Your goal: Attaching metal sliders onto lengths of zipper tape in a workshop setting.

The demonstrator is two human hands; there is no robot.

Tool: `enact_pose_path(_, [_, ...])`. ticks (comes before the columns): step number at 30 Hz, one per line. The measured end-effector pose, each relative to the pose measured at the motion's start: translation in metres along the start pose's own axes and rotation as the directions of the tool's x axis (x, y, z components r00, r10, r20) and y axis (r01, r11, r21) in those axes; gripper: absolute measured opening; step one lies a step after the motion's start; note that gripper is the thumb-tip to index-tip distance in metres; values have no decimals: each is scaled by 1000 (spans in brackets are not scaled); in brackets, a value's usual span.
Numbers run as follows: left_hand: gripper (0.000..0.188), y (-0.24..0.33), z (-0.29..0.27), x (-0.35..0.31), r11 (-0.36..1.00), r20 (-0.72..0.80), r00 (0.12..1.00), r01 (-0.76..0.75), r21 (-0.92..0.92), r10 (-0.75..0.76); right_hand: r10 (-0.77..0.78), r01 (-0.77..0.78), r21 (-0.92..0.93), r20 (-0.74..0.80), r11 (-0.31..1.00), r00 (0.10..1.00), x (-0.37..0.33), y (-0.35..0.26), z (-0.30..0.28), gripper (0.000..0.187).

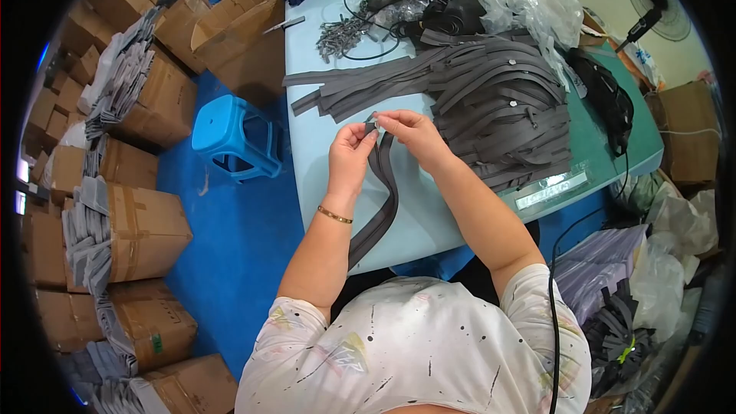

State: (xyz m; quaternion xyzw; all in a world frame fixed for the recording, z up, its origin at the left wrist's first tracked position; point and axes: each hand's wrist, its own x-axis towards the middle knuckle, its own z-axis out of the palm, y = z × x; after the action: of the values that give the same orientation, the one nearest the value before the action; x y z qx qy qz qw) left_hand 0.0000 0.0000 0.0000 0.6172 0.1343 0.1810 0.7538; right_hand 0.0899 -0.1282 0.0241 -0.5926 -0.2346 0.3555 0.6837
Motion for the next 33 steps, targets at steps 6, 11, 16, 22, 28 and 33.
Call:
enact_pose_path(6, [19, 18, 9, -3, 990, -70, 993, -103, -96, 97, 103, -72, 105, -327, 992, 939, 3, 1, 10, 24])
enact_pose_path(11, [25, 19, 4, 0, 989, -88, 995, -49, -139, 37, -45, 38, -29, -291, 999, 956, 12, 18, -7, 17])
enact_pose_path(16, [24, 18, -5, 1, 963, -65, 996, 41, -265, -60, -228, 157, -264, -266, 952, 937, 4, 9, 8, 13])
enact_pose_path(22, [24, 18, -5, 1, 960, 56, 996, 88, -266, -76, -62, 55, -67, -109, 996, 992, 0, 1, 3, 11])
enact_pose_path(28, [24, 17, -8, 1, 970, 130, 989, 101, -221, -73, 86, -86, 3, -81, 996, 993, -4, -8, -2, 16])
enact_pose_path(33, [23, 19, -7, 0, 994, 144, 988, 67, -86, -54, 146, -146, -3, -50, 989, 988, -1, -5, -10, 18])
